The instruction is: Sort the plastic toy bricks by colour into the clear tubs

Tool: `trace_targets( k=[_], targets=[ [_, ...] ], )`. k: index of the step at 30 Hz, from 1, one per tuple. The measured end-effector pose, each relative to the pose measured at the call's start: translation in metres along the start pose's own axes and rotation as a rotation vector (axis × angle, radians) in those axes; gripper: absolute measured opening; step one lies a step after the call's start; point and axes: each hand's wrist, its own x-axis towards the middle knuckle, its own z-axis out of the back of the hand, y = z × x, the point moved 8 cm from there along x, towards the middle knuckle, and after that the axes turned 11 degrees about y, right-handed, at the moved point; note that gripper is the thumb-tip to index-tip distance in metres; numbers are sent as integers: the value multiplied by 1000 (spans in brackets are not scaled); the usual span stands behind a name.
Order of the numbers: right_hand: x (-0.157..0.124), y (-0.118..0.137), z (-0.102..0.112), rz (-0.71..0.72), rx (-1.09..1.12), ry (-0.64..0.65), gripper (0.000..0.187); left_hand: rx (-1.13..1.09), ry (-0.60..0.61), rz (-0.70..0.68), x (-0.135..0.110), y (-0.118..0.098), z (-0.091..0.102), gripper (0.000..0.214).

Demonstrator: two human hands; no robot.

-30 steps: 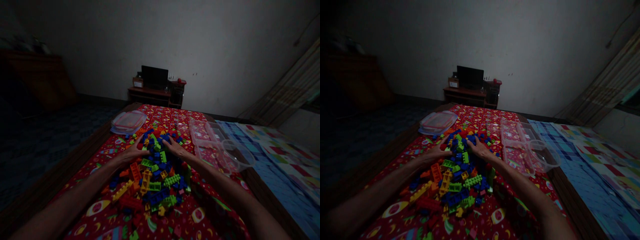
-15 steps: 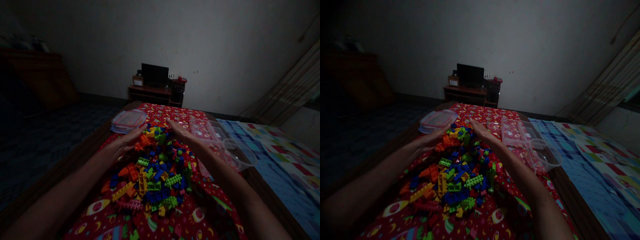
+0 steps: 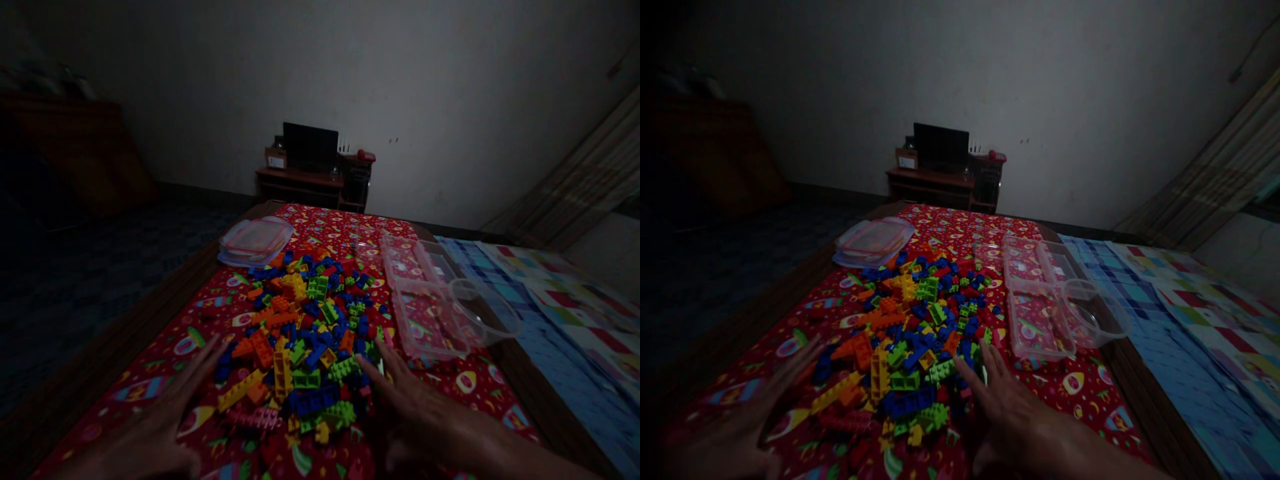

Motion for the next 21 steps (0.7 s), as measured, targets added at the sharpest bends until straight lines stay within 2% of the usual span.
trace_targets(
  k=[1,4,6,9,14,18,21],
  targets=[
    [2,5,-12,0,-54,-22,125,18,7,-30,-8,-10,-13,143],
    [18,14,-26,7,-146,-122,114,65,-24,-48,-10,-39,-37,138],
    [32,18,-20,43,-162,-186,111,38,-92,-45,3,-55,-39,129],
    [51,23,-1,93,-184,-253,104,-13,-178,-94,32,-69,-33,107],
    [79,16,39,86,-182,-320,89,-59,-229,-179,88,-64,-15,92],
    [87,3,72,68,-133,-396,73,-173,-178,-98,132,-50,3,71],
    [75,8,82,63,-125,-441,69,-260,-189,-17,146,-41,21,72]
  ],
)
